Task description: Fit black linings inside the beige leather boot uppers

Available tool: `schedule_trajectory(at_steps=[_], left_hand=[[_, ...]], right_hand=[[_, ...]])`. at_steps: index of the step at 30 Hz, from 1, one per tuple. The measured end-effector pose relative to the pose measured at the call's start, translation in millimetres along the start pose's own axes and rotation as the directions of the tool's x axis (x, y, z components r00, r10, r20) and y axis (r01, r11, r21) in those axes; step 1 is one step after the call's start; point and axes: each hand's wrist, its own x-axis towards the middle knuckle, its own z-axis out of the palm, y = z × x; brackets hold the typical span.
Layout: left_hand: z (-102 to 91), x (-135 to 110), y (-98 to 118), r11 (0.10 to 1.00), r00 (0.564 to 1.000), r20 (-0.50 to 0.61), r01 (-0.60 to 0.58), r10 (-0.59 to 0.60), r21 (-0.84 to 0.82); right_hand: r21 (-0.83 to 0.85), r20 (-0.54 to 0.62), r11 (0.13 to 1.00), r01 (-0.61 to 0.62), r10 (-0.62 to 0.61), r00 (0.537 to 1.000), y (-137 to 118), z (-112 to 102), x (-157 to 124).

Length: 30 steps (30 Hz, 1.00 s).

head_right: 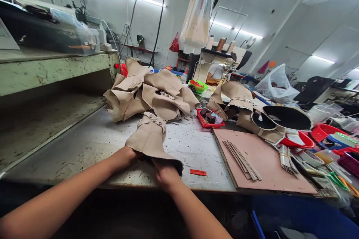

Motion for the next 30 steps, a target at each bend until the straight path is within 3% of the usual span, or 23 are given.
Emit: schedule_trajectory(at_steps=[7,10,12,14,16,18,21,24,27,30], left_hand=[[-10.8,-4,-16,0.983,0.981,0.092,-0.177,0.172,0.044],[-16.8,-7,-18,0.962,0.955,0.162,-0.263,0.249,0.071],[-18.7,-6,-12,0.958,0.951,0.186,-0.268,0.245,0.106],[-16.8,-3,2,0.967,0.967,0.164,-0.216,0.193,0.137],[-10.7,2,20,0.977,0.982,0.129,-0.158,0.140,0.145],[-2.0,7,37,0.985,0.988,0.111,-0.125,0.112,0.120],[11.3,14,56,0.996,0.992,0.097,-0.085,0.081,0.034],[23.3,16,68,0.998,0.994,0.093,0.056,-0.053,-0.030],[31.7,14,74,0.982,0.977,0.106,0.188,-0.184,-0.030],[32.2,13,74,0.973,0.968,0.126,0.225,-0.218,-0.042]], right_hand=[[-0.065,0.097,0.990,0.127,-0.120,0.988,-14,-5,-7],[0.104,0.138,0.974,0.202,-0.215,0.967,-16,-13,-14],[0.290,0.071,0.946,0.145,-0.172,0.983,-12,-14,-21],[0.398,-0.123,0.917,0.028,0.023,0.992,-5,-11,-29],[0.386,-0.320,0.920,-0.067,0.202,0.926,0,-2,-37],[0.297,-0.405,0.949,-0.105,0.225,0.886,1,8,-42],[0.177,-0.372,0.982,-0.068,0.131,0.919,-1,14,-45],[0.149,-0.311,0.986,-0.079,0.122,0.942,1,5,-40],[0.148,-0.267,0.984,-0.094,0.131,0.955,7,-9,-32],[0.087,-0.294,0.996,-0.025,0.049,0.955,11,-13,-27]])
